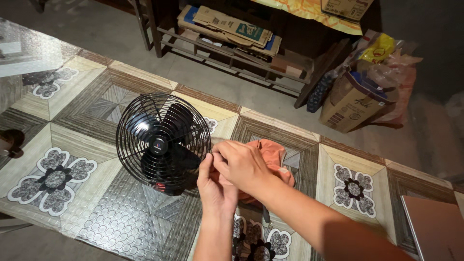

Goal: The person uses a screwdriver to loosen and remove screws from the front grille of a small black electric fan. They detach the grille and set it aside, then continue to unscrew and remove the central hub cap from the fan blades.

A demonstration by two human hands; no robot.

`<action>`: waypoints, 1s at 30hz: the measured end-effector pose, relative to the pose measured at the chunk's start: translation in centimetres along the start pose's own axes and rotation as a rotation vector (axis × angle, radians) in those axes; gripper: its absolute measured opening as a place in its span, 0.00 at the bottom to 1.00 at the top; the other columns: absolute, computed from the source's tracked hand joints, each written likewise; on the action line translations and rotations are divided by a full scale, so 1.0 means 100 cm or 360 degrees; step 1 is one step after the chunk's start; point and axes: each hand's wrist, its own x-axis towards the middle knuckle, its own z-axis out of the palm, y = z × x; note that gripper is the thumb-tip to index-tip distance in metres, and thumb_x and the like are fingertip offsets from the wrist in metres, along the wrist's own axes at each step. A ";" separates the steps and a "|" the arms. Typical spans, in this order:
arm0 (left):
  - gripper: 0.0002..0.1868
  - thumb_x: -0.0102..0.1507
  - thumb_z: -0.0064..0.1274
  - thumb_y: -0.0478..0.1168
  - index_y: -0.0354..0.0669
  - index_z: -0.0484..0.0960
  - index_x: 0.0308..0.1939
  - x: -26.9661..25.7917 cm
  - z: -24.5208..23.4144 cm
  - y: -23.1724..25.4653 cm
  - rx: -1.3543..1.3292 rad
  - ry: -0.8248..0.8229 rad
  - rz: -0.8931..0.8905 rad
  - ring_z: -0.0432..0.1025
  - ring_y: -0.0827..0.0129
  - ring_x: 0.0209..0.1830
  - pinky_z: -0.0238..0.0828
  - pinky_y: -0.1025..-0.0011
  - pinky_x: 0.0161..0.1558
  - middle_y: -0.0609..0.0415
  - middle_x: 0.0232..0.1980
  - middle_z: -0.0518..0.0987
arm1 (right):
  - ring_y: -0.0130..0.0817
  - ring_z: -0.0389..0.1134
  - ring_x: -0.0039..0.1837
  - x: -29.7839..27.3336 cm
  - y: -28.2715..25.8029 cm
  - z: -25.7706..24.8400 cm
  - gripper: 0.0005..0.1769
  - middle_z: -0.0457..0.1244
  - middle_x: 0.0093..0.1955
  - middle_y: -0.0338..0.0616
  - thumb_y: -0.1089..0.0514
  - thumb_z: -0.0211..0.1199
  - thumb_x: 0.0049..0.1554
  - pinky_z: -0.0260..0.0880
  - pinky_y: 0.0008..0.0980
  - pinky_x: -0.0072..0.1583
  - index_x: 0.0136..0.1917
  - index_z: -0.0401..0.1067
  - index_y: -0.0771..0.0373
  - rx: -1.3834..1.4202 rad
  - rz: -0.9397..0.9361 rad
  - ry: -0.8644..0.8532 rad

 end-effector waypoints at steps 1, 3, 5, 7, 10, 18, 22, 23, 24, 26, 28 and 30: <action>0.14 0.67 0.49 0.45 0.39 0.80 0.49 -0.001 0.001 0.000 0.0003 -0.0013 0.0009 0.76 0.66 0.52 0.72 0.67 0.56 0.53 0.49 0.82 | 0.51 0.73 0.45 0.000 0.000 0.000 0.06 0.69 0.43 0.52 0.60 0.64 0.57 0.74 0.42 0.48 0.44 0.72 0.65 0.0004 0.0024 -0.0016; 0.14 0.68 0.49 0.45 0.39 0.80 0.50 -0.002 0.004 -0.002 0.0005 -0.0016 0.0016 0.75 0.66 0.53 0.72 0.66 0.57 0.53 0.50 0.81 | 0.51 0.72 0.45 0.001 0.000 0.000 0.06 0.69 0.43 0.52 0.60 0.64 0.56 0.73 0.42 0.47 0.44 0.73 0.65 0.0011 0.0072 -0.0047; 0.15 0.67 0.48 0.46 0.40 0.79 0.50 -0.003 0.006 -0.003 0.0005 0.0005 0.0012 0.75 0.66 0.54 0.72 0.65 0.58 0.52 0.51 0.81 | 0.52 0.72 0.45 0.001 0.000 -0.001 0.06 0.69 0.43 0.53 0.59 0.63 0.57 0.73 0.43 0.47 0.45 0.73 0.65 0.0022 0.0084 -0.0057; 0.15 0.68 0.47 0.46 0.40 0.79 0.51 -0.004 0.008 -0.002 0.0010 -0.0002 -0.0005 0.75 0.66 0.54 0.72 0.64 0.58 0.52 0.51 0.81 | 0.52 0.72 0.45 0.002 0.000 -0.001 0.07 0.69 0.43 0.53 0.59 0.63 0.57 0.73 0.43 0.46 0.45 0.73 0.66 0.0022 0.0085 -0.0070; 0.16 0.68 0.47 0.46 0.39 0.79 0.51 -0.004 0.008 -0.001 0.0024 -0.0004 0.0000 0.75 0.65 0.55 0.71 0.64 0.58 0.52 0.52 0.81 | 0.52 0.72 0.44 0.002 -0.001 0.000 0.06 0.69 0.42 0.53 0.59 0.63 0.57 0.73 0.44 0.46 0.44 0.72 0.66 0.0005 0.0078 -0.0097; 0.12 0.68 0.50 0.44 0.39 0.81 0.47 -0.001 -0.001 0.001 0.0010 0.0061 0.0006 0.76 0.67 0.50 0.73 0.66 0.55 0.53 0.48 0.82 | 0.52 0.72 0.45 0.003 0.000 -0.004 0.06 0.68 0.42 0.52 0.61 0.62 0.58 0.72 0.45 0.47 0.44 0.70 0.67 -0.0057 -0.0074 -0.0137; 0.10 0.67 0.52 0.43 0.40 0.81 0.45 0.001 -0.004 0.001 -0.0009 0.0054 0.0013 0.77 0.67 0.48 0.74 0.67 0.54 0.53 0.46 0.83 | 0.51 0.72 0.45 0.002 0.001 -0.004 0.06 0.69 0.43 0.52 0.60 0.62 0.58 0.73 0.44 0.47 0.45 0.72 0.66 -0.0033 -0.0032 -0.0112; 0.10 0.67 0.52 0.43 0.39 0.81 0.44 0.001 -0.003 0.000 -0.0013 0.0053 0.0022 0.77 0.67 0.48 0.74 0.67 0.54 0.53 0.46 0.83 | 0.50 0.72 0.45 0.003 0.000 -0.004 0.06 0.69 0.43 0.51 0.60 0.62 0.58 0.73 0.43 0.46 0.45 0.72 0.65 -0.0009 -0.0007 -0.0104; 0.10 0.67 0.52 0.43 0.39 0.81 0.44 0.001 -0.003 0.000 -0.0008 0.0054 0.0025 0.77 0.67 0.48 0.74 0.67 0.54 0.53 0.45 0.83 | 0.50 0.72 0.45 0.003 0.000 -0.004 0.06 0.69 0.43 0.51 0.59 0.62 0.58 0.73 0.43 0.46 0.45 0.72 0.65 0.0015 0.0018 -0.0096; 0.10 0.66 0.52 0.42 0.39 0.81 0.44 0.001 -0.003 0.001 0.0002 0.0056 0.0032 0.77 0.66 0.47 0.75 0.67 0.53 0.52 0.45 0.83 | 0.49 0.71 0.43 0.001 -0.003 -0.003 0.06 0.68 0.42 0.50 0.59 0.62 0.58 0.72 0.42 0.44 0.45 0.73 0.65 0.0042 0.0142 -0.0089; 0.10 0.66 0.52 0.42 0.38 0.81 0.44 0.000 -0.004 0.001 0.0004 0.0045 0.0034 0.77 0.65 0.48 0.75 0.67 0.54 0.51 0.45 0.83 | 0.48 0.71 0.42 -0.001 -0.006 0.000 0.06 0.68 0.40 0.49 0.59 0.63 0.58 0.71 0.41 0.43 0.45 0.73 0.64 0.0051 0.0208 -0.0061; 0.11 0.67 0.53 0.42 0.38 0.81 0.44 0.000 -0.006 0.002 0.0004 0.0037 0.0034 0.77 0.65 0.47 0.75 0.67 0.53 0.50 0.45 0.83 | 0.46 0.71 0.42 -0.002 -0.007 0.003 0.06 0.68 0.39 0.47 0.58 0.63 0.58 0.71 0.40 0.43 0.45 0.73 0.64 0.0039 0.0214 -0.0010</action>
